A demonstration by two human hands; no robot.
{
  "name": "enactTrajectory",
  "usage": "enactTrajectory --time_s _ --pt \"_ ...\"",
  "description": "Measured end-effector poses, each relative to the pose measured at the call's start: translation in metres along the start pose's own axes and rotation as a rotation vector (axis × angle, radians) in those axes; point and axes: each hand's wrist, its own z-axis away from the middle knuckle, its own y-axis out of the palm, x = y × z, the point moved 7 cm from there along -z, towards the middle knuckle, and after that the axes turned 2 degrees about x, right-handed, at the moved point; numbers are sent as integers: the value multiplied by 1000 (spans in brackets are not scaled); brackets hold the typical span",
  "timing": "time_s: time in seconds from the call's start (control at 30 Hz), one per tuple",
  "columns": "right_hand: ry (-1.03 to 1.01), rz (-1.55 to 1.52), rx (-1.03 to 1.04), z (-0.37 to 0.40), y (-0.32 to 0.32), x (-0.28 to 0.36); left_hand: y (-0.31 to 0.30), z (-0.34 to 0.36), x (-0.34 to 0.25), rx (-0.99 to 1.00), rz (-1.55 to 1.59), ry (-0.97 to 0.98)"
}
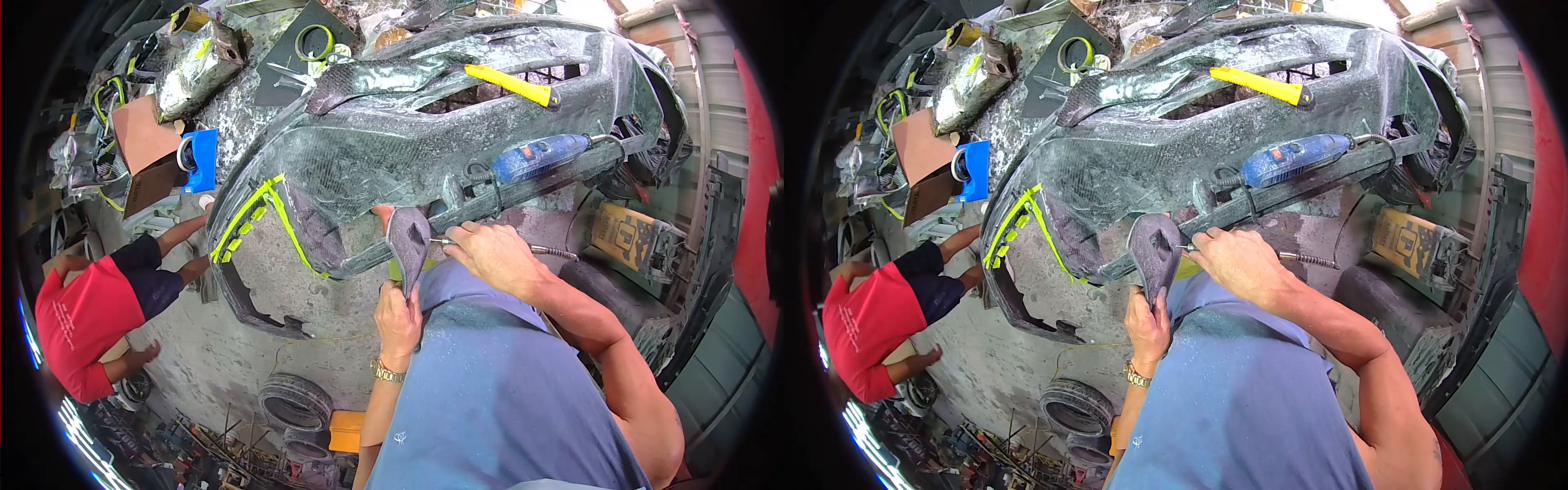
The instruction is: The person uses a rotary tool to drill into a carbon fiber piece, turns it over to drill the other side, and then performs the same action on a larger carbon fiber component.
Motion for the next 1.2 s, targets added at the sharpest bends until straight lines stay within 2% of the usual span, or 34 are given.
enactTrajectory --time_s 0.17,0.23,0.57,0.67,0.73,0.93,1.2 --pt "-35 2 -21 0 -3 2 0 0 1 -9 6 12" --pt "-2 0 44 -2 5 -4 -1 -1 -1 -13 -2 15" --pt "-5 -59 0 -3 -5 -2 0 0 -1 -11 -10 12" --pt "22 -35 59 -3 2 -5 0 0 0 -12 -5 8" --pt "-61 -95 -4 2 7 -3 0 0 -1 -17 -6 18" --pt "9 -170 -17 7 6 -11 2 2 2 -14 -5 17" --pt "-12 -181 -50 8 11 -7 3 3 3 -31 -1 30"
